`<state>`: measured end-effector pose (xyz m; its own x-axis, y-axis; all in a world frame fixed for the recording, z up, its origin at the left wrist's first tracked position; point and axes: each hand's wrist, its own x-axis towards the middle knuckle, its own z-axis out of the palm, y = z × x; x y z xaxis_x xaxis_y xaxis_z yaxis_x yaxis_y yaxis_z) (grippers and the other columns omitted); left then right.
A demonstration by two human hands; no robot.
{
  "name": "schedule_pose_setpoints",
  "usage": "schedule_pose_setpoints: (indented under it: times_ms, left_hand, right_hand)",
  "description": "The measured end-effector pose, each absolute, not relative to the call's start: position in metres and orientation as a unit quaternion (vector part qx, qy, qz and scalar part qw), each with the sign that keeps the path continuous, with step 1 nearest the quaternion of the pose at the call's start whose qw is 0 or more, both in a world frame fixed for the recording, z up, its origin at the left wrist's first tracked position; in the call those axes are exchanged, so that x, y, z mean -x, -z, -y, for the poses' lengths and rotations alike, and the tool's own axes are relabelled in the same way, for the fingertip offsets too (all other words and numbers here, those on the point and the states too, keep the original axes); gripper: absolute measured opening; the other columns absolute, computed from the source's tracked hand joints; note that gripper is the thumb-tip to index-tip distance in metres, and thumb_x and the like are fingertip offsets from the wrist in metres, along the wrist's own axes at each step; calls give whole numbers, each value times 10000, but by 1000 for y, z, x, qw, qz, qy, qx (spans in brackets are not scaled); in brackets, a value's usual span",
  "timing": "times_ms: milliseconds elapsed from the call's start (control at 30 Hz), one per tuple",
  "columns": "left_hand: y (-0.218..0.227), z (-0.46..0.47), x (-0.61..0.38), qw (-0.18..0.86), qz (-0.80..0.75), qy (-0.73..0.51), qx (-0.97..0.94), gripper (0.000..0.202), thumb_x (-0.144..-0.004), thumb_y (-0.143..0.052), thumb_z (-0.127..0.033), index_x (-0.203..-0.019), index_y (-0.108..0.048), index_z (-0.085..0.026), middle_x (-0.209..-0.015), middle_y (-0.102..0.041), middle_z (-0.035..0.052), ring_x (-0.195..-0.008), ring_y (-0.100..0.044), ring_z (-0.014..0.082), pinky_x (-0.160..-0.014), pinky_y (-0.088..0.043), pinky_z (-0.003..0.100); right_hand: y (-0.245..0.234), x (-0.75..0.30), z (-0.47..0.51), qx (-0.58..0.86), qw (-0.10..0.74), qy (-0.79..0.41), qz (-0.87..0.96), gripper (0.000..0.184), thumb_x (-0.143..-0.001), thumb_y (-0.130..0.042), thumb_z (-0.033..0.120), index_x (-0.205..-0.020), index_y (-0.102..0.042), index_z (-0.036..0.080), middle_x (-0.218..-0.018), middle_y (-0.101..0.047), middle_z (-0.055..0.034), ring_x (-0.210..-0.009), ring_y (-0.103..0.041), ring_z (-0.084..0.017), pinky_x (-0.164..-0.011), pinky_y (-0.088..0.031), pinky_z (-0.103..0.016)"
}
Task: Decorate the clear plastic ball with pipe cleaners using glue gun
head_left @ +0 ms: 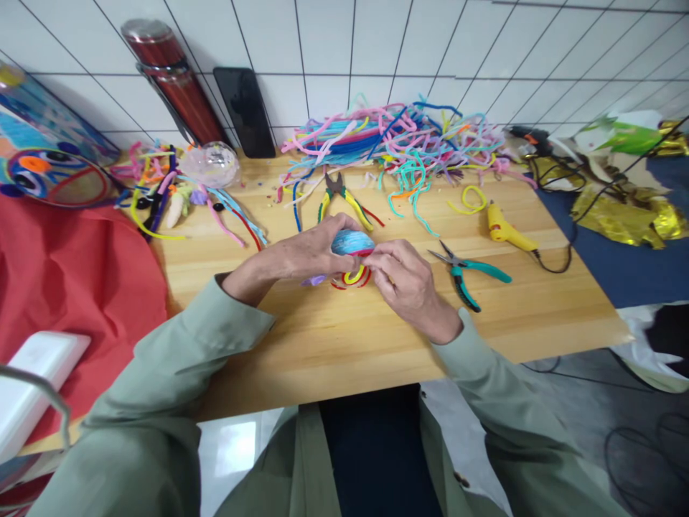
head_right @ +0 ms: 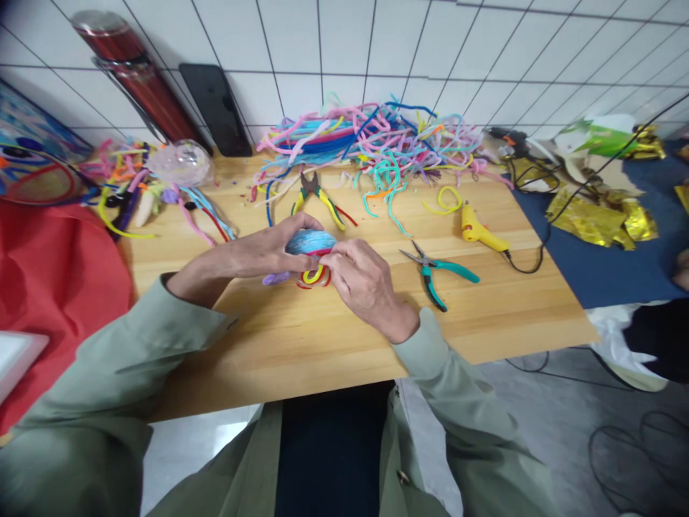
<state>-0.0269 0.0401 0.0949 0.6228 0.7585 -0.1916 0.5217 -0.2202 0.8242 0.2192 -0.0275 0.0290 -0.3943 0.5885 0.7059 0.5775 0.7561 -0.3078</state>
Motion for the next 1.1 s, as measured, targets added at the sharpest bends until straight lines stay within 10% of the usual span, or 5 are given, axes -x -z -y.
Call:
schedule_pose_setpoints:
  times_ms: [200,767,1100]
  left_hand:
    - [-99,-33,22,478,-451,-112,-745,633,-826,-808,-499,-1357,-575,-244,-1083,-672,31,-802,-684,192,-642,-551,295]
    - [-102,-28,18,492,-452,-127,-733,625,-797,-822,-491,-1314,-580,-236,-1146,-674,56,-866,-688,215,-663,-553,311]
    - [-97,-26,16,450,-445,-153,-759,550,-813,-818,-457,-1271,-603,-241,-1216,-685,83,-1147,-699,297,-948,-612,408]
  right_hand:
    - [-28,-223,28,375,422,-41,825,273,-1091,-648,109,-1241,-784,292,-1194,-797,-88,-1131,-781,-278,-980,-671,-463]
    - [-30,-227,34,366,431,-39,824,224,-1065,-613,89,-1148,-676,287,-1079,-821,-54,-1023,-810,-259,-898,-665,-436]
    - [-37,-222,42,353,461,4,814,307,-1071,-655,52,-1224,-739,305,-1089,-883,-36,-1002,-869,-239,-880,-714,-421]
